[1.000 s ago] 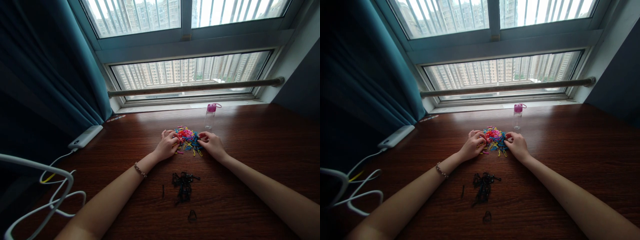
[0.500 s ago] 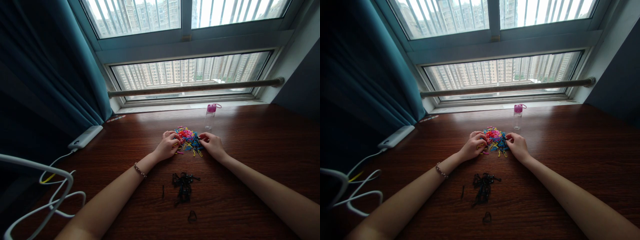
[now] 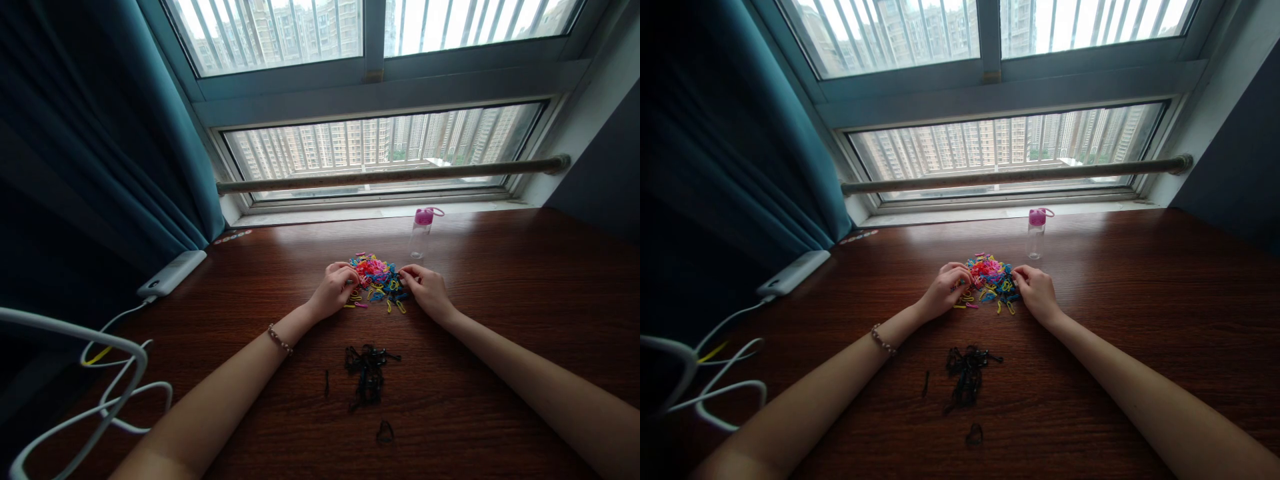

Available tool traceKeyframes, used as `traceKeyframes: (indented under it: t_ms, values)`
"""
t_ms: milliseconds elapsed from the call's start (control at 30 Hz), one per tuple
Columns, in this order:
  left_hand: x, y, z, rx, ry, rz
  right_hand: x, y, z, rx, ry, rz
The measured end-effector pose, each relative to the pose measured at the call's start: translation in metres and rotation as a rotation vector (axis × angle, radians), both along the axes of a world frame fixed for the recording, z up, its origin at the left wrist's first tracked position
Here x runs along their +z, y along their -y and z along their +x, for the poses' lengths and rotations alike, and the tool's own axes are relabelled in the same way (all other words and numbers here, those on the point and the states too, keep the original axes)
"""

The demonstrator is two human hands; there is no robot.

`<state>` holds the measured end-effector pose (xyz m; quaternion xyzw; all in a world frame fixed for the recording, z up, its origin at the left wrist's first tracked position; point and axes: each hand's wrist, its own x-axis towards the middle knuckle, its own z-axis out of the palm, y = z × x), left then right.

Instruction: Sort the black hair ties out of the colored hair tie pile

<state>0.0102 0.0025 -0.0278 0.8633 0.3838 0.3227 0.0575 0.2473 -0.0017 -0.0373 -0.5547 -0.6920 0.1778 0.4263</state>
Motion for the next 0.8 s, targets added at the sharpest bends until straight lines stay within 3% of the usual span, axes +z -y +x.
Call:
traceKeyframes:
  t_ms: [300, 800]
  values:
    - [-0.0021, -0.0043, -0.0043, 0.076, 0.178, -0.045, 0.0010, 0.0020, -0.0006, -0.008, -0.019, 0.006]
    - [-0.0071, -0.0089, -0.0090, 0.042, 0.292, -0.114, 0.0041, 0.0041, -0.0009, -0.026, -0.053, -0.040]
